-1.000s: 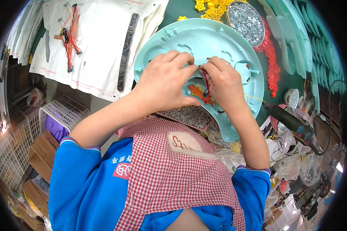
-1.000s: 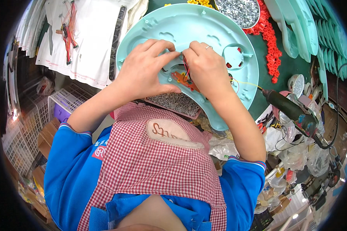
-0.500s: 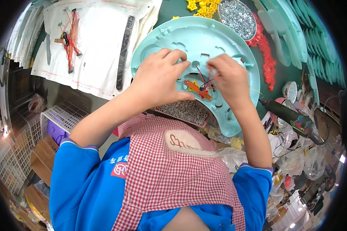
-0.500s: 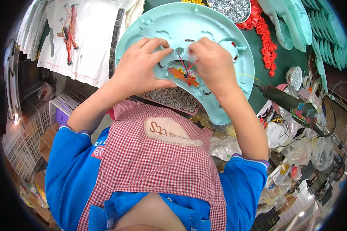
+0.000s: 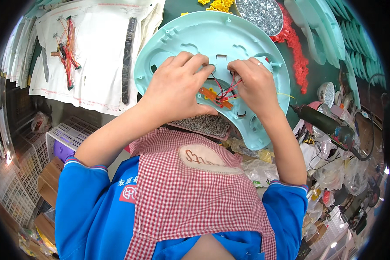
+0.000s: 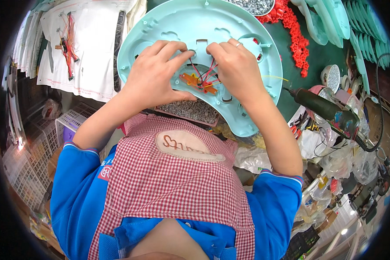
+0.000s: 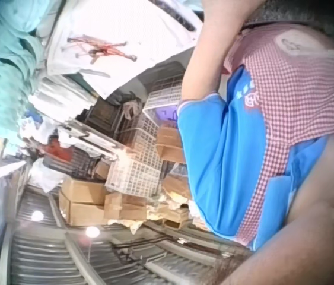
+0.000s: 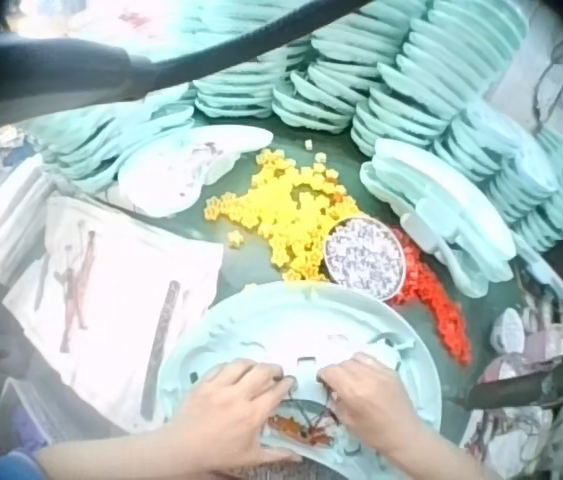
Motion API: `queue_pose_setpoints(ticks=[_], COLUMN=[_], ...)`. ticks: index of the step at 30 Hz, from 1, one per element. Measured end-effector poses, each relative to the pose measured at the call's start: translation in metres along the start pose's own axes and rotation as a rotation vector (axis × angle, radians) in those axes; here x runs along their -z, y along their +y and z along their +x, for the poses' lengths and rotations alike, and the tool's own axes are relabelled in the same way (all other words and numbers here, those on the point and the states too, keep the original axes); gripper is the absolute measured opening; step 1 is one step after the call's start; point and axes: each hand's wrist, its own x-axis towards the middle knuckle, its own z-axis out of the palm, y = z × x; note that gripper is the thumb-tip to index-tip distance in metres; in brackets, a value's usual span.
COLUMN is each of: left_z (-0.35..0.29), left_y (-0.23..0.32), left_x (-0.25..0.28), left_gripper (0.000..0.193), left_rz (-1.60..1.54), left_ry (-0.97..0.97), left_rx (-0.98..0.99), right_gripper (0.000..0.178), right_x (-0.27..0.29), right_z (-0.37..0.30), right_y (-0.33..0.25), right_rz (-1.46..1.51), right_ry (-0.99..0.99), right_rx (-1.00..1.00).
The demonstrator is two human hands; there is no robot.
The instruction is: The person assembles a light-up toy by soldering wires to a circuit board and attaching decorative plastic pieces. They use a soldering iron and pliers to connect components on a light blue plastic base, then place the finished unit aside and repeat the process with a new base.
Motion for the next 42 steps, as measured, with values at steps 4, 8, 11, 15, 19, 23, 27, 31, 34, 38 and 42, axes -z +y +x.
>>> queue_pose_setpoints(ticks=[4,8,11,15,19,23,27,31,34,38,42], left_z=[0.0,0.017,0.036,0.035,0.012,0.006,0.005,0.004,0.002,0.003,-0.006], left_y=[0.0,0.011,0.02,0.013,0.007,0.005,0.005,0.004,0.004,0.006,0.013], left_x=[0.0,0.013,0.004,0.006,0.01,0.001,0.0,-0.003,-0.003,-0.003,0.006], left_gripper=[0.079,0.082,0.082,0.08,0.075,0.069,0.067,0.067,0.067,0.068,0.067], left_rz=[-0.005,0.045,0.033,0.028,0.061,0.085,0.078,0.073,0.079,0.076,0.133], left_ry=[0.026,-0.129,-0.244,-0.188,-0.083,-0.019,0.004,0.018,0.016,0.005,0.066], left_rx=[-0.004,-0.042,-0.105,-0.184,-0.049,-0.039,-0.036,-0.026,-0.022,-0.013,0.013], right_gripper=[0.028,0.029,0.031,0.028,0.022,0.02,0.026,0.032,0.034,0.036,0.032], right_x=[0.019,0.035,0.032,0.028,0.022,0.016,0.018,0.017,0.015,0.012,0.033], right_z=[-0.003,-0.023,-0.034,-0.041,-0.052,-0.048,-0.05,-0.049,-0.047,-0.043,-0.037], right_y=[0.005,0.01,0.001,-0.009,-0.018,-0.022,-0.023,-0.022,-0.02,-0.02,-0.014], right_rz=[0.274,0.098,0.001,-0.09,0.113,0.176,-0.128,-0.113,-0.139,-0.202,0.151], right_ry=[-0.016,0.167,0.128,0.192,0.256,0.257,0.123,0.089,0.039,-0.076,-0.102], right_rx=[-0.088,0.069,-0.019,-0.045,-0.254,-0.255,-0.136,-0.177,-0.182,-0.223,-0.331])
